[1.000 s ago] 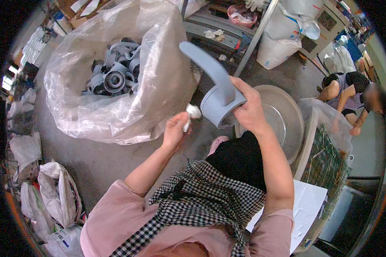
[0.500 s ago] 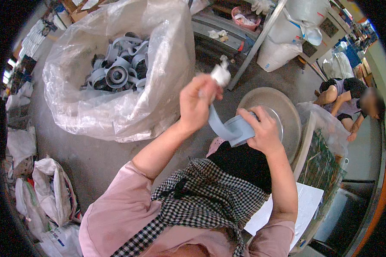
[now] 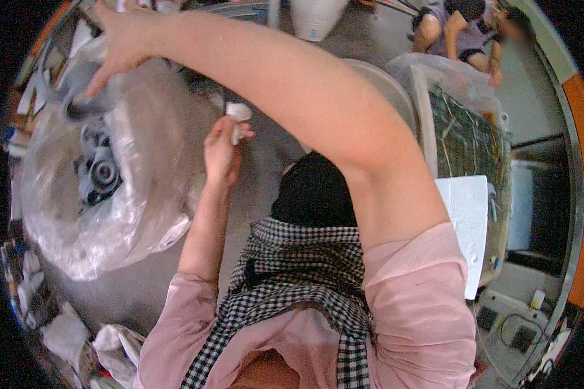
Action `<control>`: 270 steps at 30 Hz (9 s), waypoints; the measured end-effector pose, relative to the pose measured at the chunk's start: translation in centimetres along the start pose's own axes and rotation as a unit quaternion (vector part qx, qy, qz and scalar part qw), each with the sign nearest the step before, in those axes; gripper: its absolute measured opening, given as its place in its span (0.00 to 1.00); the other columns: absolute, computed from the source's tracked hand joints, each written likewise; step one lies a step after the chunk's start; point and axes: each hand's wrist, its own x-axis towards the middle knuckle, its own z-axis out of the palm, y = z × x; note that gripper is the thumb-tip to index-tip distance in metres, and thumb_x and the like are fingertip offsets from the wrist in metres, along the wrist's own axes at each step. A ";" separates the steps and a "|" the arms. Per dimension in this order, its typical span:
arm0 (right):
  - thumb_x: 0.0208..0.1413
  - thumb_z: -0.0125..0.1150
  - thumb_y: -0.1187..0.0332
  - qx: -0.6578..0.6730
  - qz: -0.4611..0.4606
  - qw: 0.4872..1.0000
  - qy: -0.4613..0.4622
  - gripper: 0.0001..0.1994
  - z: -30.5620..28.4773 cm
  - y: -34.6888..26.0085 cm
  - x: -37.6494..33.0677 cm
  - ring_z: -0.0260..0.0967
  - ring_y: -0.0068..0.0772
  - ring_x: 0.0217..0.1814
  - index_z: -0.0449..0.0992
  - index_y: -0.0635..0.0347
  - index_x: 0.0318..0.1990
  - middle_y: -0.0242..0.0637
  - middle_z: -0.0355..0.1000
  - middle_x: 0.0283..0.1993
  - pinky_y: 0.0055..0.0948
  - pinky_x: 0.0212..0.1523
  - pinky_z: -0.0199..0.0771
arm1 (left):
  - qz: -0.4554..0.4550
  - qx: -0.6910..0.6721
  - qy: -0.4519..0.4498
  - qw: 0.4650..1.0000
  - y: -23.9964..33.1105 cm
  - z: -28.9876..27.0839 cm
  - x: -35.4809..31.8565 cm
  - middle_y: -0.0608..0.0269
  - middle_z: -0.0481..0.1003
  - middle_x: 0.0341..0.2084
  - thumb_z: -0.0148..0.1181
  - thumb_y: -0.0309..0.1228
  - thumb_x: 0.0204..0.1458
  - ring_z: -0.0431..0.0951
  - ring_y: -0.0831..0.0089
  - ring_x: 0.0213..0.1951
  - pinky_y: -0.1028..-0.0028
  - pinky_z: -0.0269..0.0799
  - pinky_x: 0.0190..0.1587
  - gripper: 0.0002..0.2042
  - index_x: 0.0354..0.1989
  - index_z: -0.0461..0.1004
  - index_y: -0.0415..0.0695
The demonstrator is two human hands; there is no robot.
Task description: The person picks up plastic parts from a bin, wipes them with a cloth, sprays a liquid from a canister onto a white board, and dunks the parts into a large bin of water before inspecting them.
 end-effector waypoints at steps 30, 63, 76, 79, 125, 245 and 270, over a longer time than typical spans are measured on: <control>0.27 0.71 0.69 -0.047 0.399 0.859 -0.316 0.35 3.6 39.3 -43.3 0.62 0.56 0.54 0.67 0.56 0.51 0.50 0.66 0.50 0.43 0.54 0.64 | -0.115 0.059 0.004 0.992 -11.6 0.3 12.3 0.60 0.73 0.29 0.45 0.35 0.61 0.72 0.73 0.31 0.74 0.66 0.40 0.13 0.45 0.68 0.38; 0.31 0.60 0.78 -0.046 0.220 0.964 -0.142 0.31 -4.1 14.7 -27.6 0.55 0.54 0.55 0.68 0.51 0.50 0.44 0.59 0.44 0.43 0.58 0.59 | 0.413 0.553 -0.185 0.699 1.1 2.7 8.1 0.54 0.66 0.33 0.60 0.26 0.45 0.71 0.57 0.34 0.63 0.69 0.36 0.12 0.41 0.76 0.50; 0.29 0.55 0.78 0.026 0.220 0.971 -0.091 0.30 -4.6 14.4 -27.0 0.59 0.51 0.49 0.68 0.55 0.49 0.43 0.61 0.41 0.37 0.53 0.61 | 0.140 0.167 0.013 0.976 1.5 0.9 11.3 0.65 0.67 0.29 0.54 0.33 0.56 0.66 0.78 0.32 0.77 0.64 0.35 0.12 0.43 0.74 0.38; 0.28 0.54 0.77 0.061 0.200 0.974 -0.090 0.30 -4.5 15.2 -27.3 0.62 0.48 0.47 0.67 0.57 0.50 0.43 0.62 0.42 0.33 0.52 0.61 | 0.312 0.273 -0.015 0.910 1.6 2.5 9.3 0.64 0.67 0.30 0.54 0.27 0.55 0.66 0.75 0.32 0.75 0.65 0.35 0.07 0.39 0.74 0.38; 0.29 0.52 0.67 0.465 0.303 0.832 0.022 0.38 -2.9 18.0 -29.7 0.58 0.31 0.58 0.61 0.65 0.58 0.37 0.63 0.54 0.28 0.61 0.53 | 0.408 0.293 -0.065 0.862 4.3 6.8 8.5 0.62 0.70 0.28 0.54 0.26 0.53 0.68 0.74 0.28 0.74 0.65 0.28 0.07 0.39 0.75 0.39; 0.41 0.65 0.69 -0.512 0.688 0.453 0.242 0.28 -11.5 -14.5 -76.0 0.60 0.41 0.52 0.65 0.50 0.54 0.37 0.63 0.44 0.43 0.54 0.58 | 0.498 0.383 -0.677 0.382 -13.8 31.3 -19.6 0.45 0.55 0.57 0.60 0.27 0.46 0.57 0.46 0.58 0.54 0.57 0.57 0.25 0.56 0.64 0.45; 0.43 0.59 0.73 -0.520 0.694 0.463 0.184 0.21 -12.0 -16.1 -72.9 0.64 0.45 0.51 0.66 0.53 0.48 0.41 0.65 0.42 0.47 0.57 0.56 | 0.485 0.335 -0.684 0.431 -15.9 34.1 -19.9 0.40 0.58 0.55 0.58 0.35 0.51 0.59 0.44 0.56 0.55 0.58 0.55 0.24 0.56 0.63 0.44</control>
